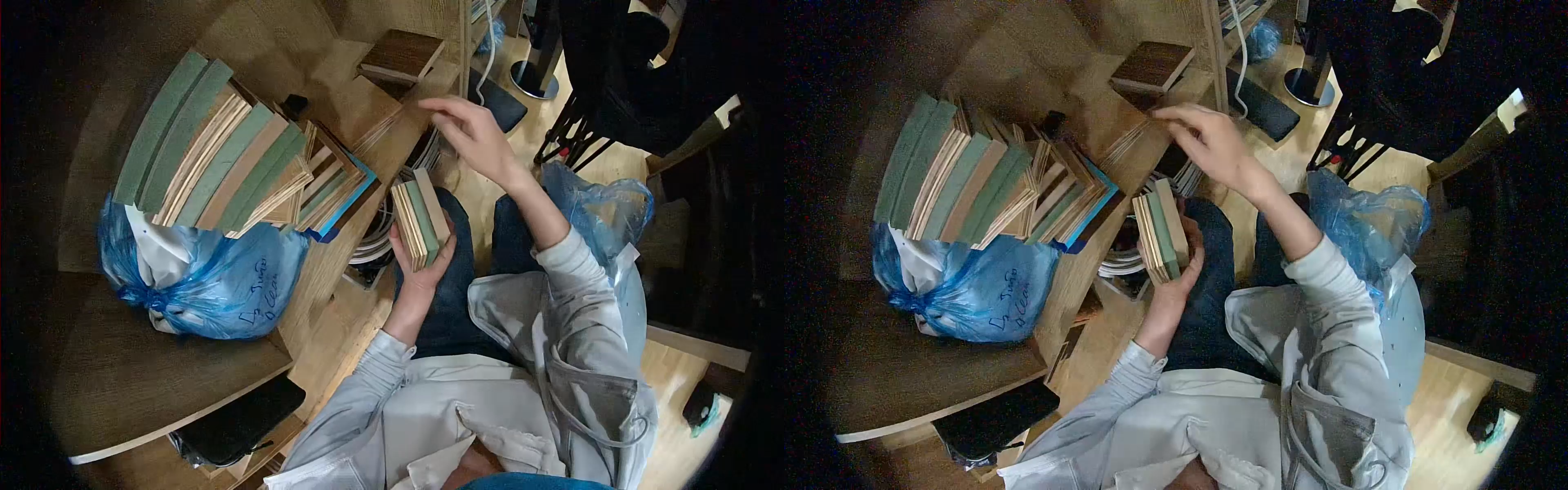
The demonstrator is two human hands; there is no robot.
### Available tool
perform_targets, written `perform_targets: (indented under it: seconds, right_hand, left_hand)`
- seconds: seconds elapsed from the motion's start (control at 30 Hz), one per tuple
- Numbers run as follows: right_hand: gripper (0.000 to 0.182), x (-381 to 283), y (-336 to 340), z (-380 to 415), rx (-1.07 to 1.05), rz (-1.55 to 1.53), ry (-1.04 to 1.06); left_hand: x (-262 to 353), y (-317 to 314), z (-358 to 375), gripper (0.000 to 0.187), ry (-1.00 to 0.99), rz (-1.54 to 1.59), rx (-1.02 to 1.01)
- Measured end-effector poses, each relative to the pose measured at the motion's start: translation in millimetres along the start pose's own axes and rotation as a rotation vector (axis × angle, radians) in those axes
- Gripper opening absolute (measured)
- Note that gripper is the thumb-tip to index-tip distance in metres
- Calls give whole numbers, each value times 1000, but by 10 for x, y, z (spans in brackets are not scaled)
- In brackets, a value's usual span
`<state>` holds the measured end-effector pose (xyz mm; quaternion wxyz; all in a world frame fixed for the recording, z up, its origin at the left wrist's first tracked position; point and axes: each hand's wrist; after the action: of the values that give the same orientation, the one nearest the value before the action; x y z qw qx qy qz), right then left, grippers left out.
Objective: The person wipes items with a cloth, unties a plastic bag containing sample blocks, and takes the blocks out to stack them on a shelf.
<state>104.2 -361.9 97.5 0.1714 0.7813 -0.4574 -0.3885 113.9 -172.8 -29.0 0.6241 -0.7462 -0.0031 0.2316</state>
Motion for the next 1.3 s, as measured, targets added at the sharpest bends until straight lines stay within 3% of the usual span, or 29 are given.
perform_targets:
  seconds: [0.07,0.1,0.2,0.27,0.37,0.6,0.73,0.8,0.93,0.97,1.03,1.17,1.27,1.3]
  right_hand:
    - [27,-64,128,269,49,-562,-477]
    - [27,-97,159,371,50,-561,-487]
    - [31,-198,234,649,-118,-856,-809]
    - [33,-335,245,711,-148,-867,-843]
    - [36,-482,210,728,-208,-891,-891]
    - [43,-491,84,830,-275,-887,-809]
    - [34,-322,321,805,-227,-784,-863]
    - [33,-259,519,690,-12,-630,-845]
    - [32,-198,782,95,326,-702,-568]
    - [32,-71,753,-34,326,-699,-562]
    - [30,189,677,-308,341,-391,-225]
    - [30,287,539,-718,216,-136,-145]
    - [32,543,382,-893,13,355,101]
    - [32,645,349,-922,17,359,108]
  left_hand:
    - [98,122,-1,65,-94,-219,134]
    - [106,116,-3,64,-137,-329,205]
    - [82,83,-40,64,-171,-275,314]
    - [8,-13,-62,64,-183,-250,366]
    - [-114,-172,-95,64,-218,-478,313]
    - [-105,-90,-69,65,-220,-572,272]
    - [-85,-190,-116,66,-254,-656,218]
    - [-50,-238,-108,66,-274,-702,191]
    - [-13,-206,-8,64,-285,-594,245]
    - [-27,-208,9,64,-279,-566,246]
    - [-41,-223,37,63,-267,-515,249]
    - [-47,-204,115,55,-230,-500,250]
    - [-54,-213,136,54,-215,-488,209]
    - [-43,-228,118,54,-207,-478,194]
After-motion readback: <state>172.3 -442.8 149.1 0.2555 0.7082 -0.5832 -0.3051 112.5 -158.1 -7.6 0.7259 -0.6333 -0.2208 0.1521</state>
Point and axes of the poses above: each hand's wrist, its own z-axis away from the middle knuckle, its own y-axis out of the back of the hand, x = y × z, and after that the axes turned 4 degrees about -x, right-handed
